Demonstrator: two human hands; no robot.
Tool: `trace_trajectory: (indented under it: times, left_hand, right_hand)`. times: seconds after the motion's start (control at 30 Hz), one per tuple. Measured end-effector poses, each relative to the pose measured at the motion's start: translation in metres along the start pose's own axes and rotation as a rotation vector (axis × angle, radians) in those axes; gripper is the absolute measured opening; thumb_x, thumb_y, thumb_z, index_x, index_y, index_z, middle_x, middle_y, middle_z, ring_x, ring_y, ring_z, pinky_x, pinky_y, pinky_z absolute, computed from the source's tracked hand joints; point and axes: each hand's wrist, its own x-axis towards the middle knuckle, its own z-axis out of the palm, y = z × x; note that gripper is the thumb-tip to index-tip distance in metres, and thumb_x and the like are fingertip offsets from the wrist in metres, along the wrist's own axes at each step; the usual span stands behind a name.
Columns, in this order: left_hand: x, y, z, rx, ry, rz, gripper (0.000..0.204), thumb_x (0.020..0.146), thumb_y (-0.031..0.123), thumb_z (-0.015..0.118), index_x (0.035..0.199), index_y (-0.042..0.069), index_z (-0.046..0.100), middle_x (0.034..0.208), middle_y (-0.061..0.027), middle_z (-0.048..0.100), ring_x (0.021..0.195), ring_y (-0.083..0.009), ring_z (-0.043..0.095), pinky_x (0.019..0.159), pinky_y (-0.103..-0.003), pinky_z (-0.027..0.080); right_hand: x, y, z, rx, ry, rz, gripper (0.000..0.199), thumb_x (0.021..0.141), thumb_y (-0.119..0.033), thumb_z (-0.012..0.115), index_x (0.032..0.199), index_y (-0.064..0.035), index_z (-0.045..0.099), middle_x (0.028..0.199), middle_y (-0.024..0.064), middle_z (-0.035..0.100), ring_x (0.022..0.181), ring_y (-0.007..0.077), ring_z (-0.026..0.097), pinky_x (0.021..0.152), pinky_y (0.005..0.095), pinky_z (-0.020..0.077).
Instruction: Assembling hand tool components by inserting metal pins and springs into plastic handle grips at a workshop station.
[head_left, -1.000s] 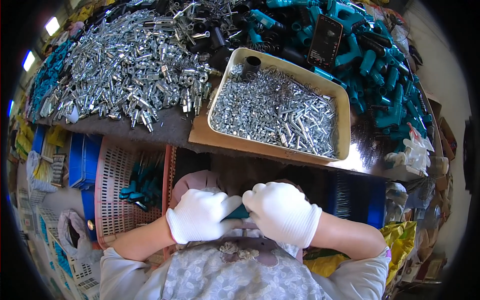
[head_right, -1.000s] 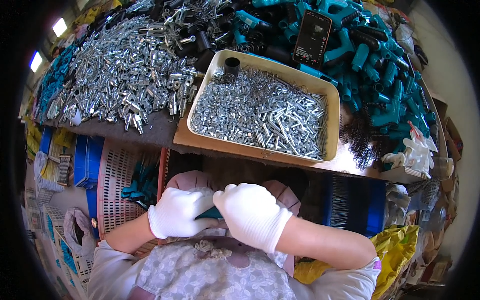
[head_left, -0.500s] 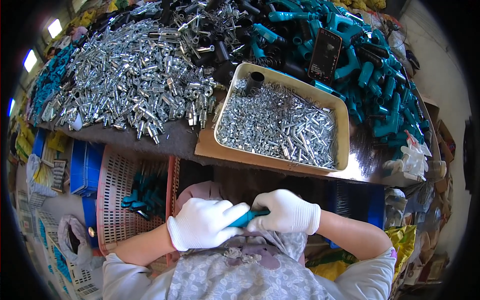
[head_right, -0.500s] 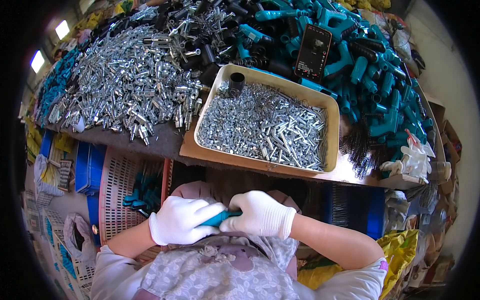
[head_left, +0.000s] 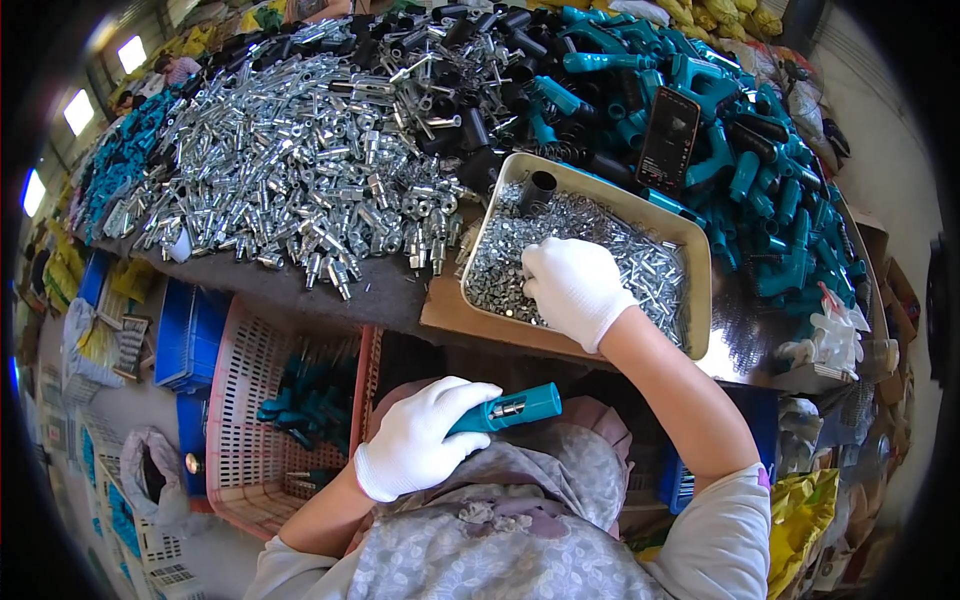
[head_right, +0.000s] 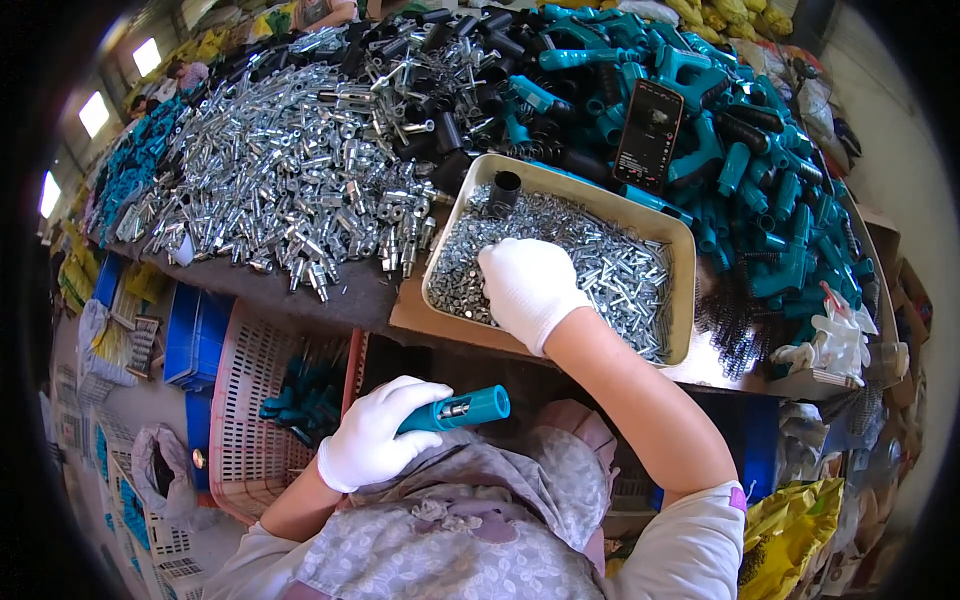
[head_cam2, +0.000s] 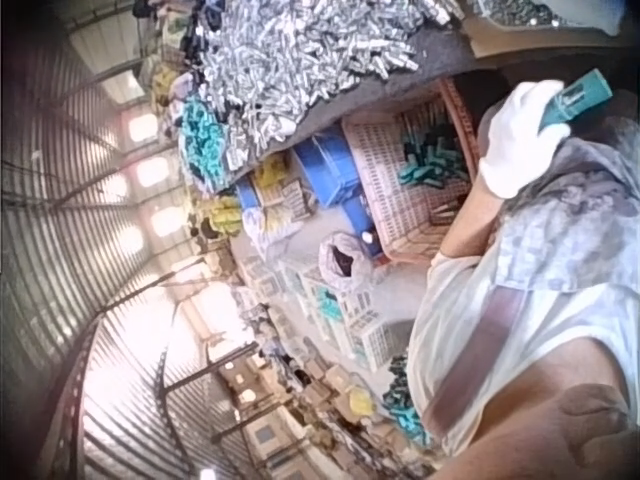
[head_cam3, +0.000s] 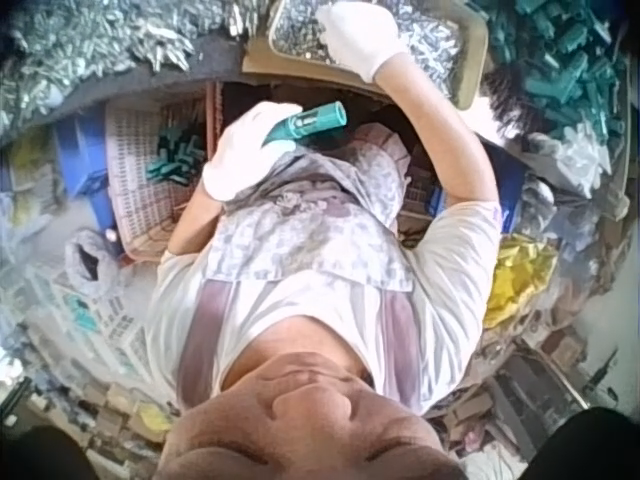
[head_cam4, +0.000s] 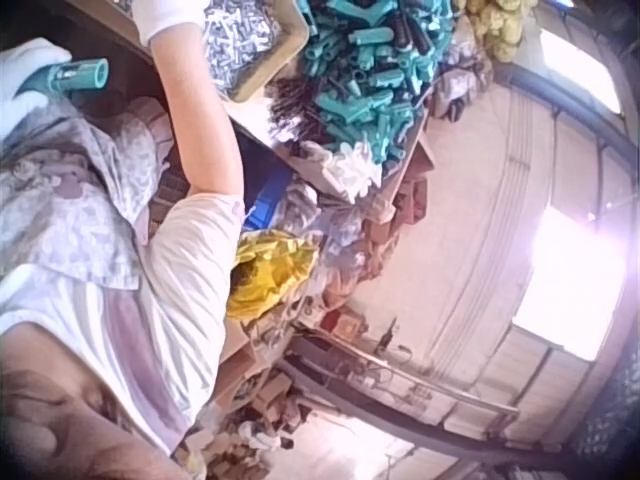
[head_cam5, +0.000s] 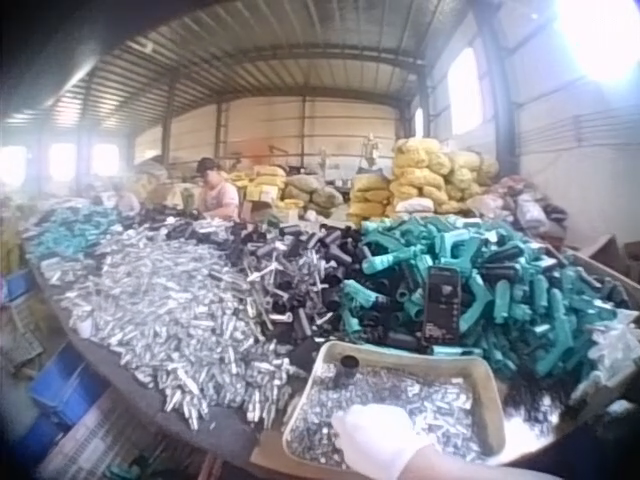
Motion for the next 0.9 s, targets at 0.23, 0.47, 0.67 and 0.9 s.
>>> trace_trajectory:
  times: [0.23, 0.47, 0.67, 0.9]
  left_hand:
    - [0.006, 0.000, -0.003, 0.108, -0.005, 0.060, 0.049, 0.067, 0.013, 0.086, 0.112, 0.005, 0.067, 0.098, -0.0137, 0.067, 0.086, -0.0327, 0.067, 0.076, -0.037, 0.054]
    - [0.008, -0.002, -0.004, 0.231, 0.052, 0.173, 0.048, 0.070, 0.023, 0.084, 0.112, 0.009, 0.067, 0.096, -0.0067, 0.066, 0.083, -0.0266, 0.066, 0.072, -0.035, 0.053]
    - [0.007, 0.000, -0.008, 0.259, 0.093, 0.211, 0.053, 0.063, 0.018, 0.087, 0.111, 0.006, 0.068, 0.097, -0.0109, 0.068, 0.084, -0.0294, 0.066, 0.073, -0.037, 0.054]
    - [0.013, 0.008, -0.008, 0.390, 0.126, 0.323, 0.072, 0.063, 0.020, 0.083, 0.129, 0.003, 0.058, 0.090, -0.0074, 0.067, 0.075, -0.0248, 0.063, 0.064, -0.035, 0.051]
  right_hand:
    - [-0.010, 0.016, -0.008, 0.093, 0.224, -0.054, 0.013, 0.089, -0.018, 0.061, 0.087, -0.0094, 0.071, 0.085, 0.0144, 0.067, 0.082, 0.0338, 0.068, 0.073, 0.0443, 0.0538]
    - [-0.016, 0.010, -0.019, 0.357, 0.228, 0.057, 0.017, 0.082, -0.025, 0.068, 0.081, -0.0079, 0.073, 0.083, 0.0129, 0.069, 0.082, 0.0339, 0.067, 0.074, 0.0431, 0.0523]
    - [-0.032, 0.002, -0.022, 0.564, 0.274, 0.084, 0.013, 0.083, -0.018, 0.070, 0.086, -0.0048, 0.073, 0.081, 0.0139, 0.071, 0.074, 0.0305, 0.069, 0.069, 0.0381, 0.0536]
    - [-0.074, -0.035, -0.025, 0.848, -0.132, -0.073, 0.017, 0.082, -0.017, 0.073, 0.091, -0.0032, 0.073, 0.083, 0.0172, 0.069, 0.079, 0.0332, 0.069, 0.072, 0.0371, 0.0534]
